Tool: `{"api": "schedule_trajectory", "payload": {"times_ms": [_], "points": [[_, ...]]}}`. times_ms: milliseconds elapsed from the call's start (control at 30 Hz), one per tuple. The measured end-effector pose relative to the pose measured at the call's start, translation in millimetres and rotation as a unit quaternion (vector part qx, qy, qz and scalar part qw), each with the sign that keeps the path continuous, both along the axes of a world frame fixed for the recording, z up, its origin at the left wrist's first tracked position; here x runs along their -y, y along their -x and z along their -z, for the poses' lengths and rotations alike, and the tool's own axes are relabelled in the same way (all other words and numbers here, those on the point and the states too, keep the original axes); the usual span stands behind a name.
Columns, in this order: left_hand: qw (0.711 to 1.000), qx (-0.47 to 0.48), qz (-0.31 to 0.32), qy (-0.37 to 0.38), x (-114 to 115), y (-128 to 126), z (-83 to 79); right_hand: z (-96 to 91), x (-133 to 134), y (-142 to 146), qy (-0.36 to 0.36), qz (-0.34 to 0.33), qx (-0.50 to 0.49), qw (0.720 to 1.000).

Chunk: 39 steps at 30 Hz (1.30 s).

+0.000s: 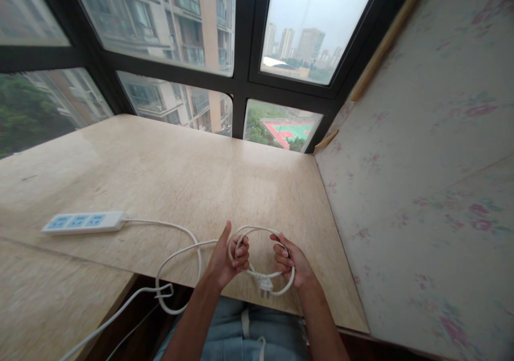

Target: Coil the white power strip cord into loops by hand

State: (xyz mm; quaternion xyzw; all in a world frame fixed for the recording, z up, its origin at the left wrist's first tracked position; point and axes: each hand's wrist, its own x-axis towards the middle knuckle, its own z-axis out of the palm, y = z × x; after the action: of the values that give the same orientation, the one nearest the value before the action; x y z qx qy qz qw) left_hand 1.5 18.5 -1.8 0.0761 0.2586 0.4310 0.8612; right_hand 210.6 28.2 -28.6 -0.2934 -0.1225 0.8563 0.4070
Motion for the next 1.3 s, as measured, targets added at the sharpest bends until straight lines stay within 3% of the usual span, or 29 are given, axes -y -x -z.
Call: {"api": "schedule_trajectory", "payload": {"times_ms": [100, 200, 367, 633, 767, 967, 1100, 1200, 1300], "points": [[0.994, -0.109, 0.007, 0.001, -2, 3, -0.4, 0.3, -1, -2, -0.005, -0.011, 0.017, 1.0], [0.991, -0.136, 0.001, -0.002, -2, 4, 1.2, 1.2, -2, -4, -0.011, -0.016, 0.017, 1.0], [0.995, -0.086, -0.05, -0.015, -4, -3, 1.0, -1.3, -3, -5, -0.018, 0.001, -0.008, 1.0], [0.989, 0.099, -0.072, 0.077, -13, 3, 2.2, -9.0, 7, 4, -0.007, 0.028, -0.151, 0.988], [0.978, 0.159, -0.096, 0.09, -12, 3, -3.1, 0.0, 17, 20, -0.01, 0.077, -0.252, 0.964], [0.982, 0.137, -0.117, 0.061, -15, -4, -16.4, 10.8, 27, 46, -0.063, 0.146, -0.374, 0.914], [0.981, 0.141, -0.118, 0.057, -19, -5, -17.8, -2.8, 26, 46, -0.046, 0.155, -0.331, 0.93], [0.98, 0.152, -0.119, 0.054, -19, -4, -18.2, -16.4, 28, 42, -0.023, 0.18, -0.239, 0.954], [0.98, 0.146, -0.134, 0.035, -19, -1, -23.0, -17.8, 35, 40, -0.023, 0.186, -0.135, 0.973]]}}
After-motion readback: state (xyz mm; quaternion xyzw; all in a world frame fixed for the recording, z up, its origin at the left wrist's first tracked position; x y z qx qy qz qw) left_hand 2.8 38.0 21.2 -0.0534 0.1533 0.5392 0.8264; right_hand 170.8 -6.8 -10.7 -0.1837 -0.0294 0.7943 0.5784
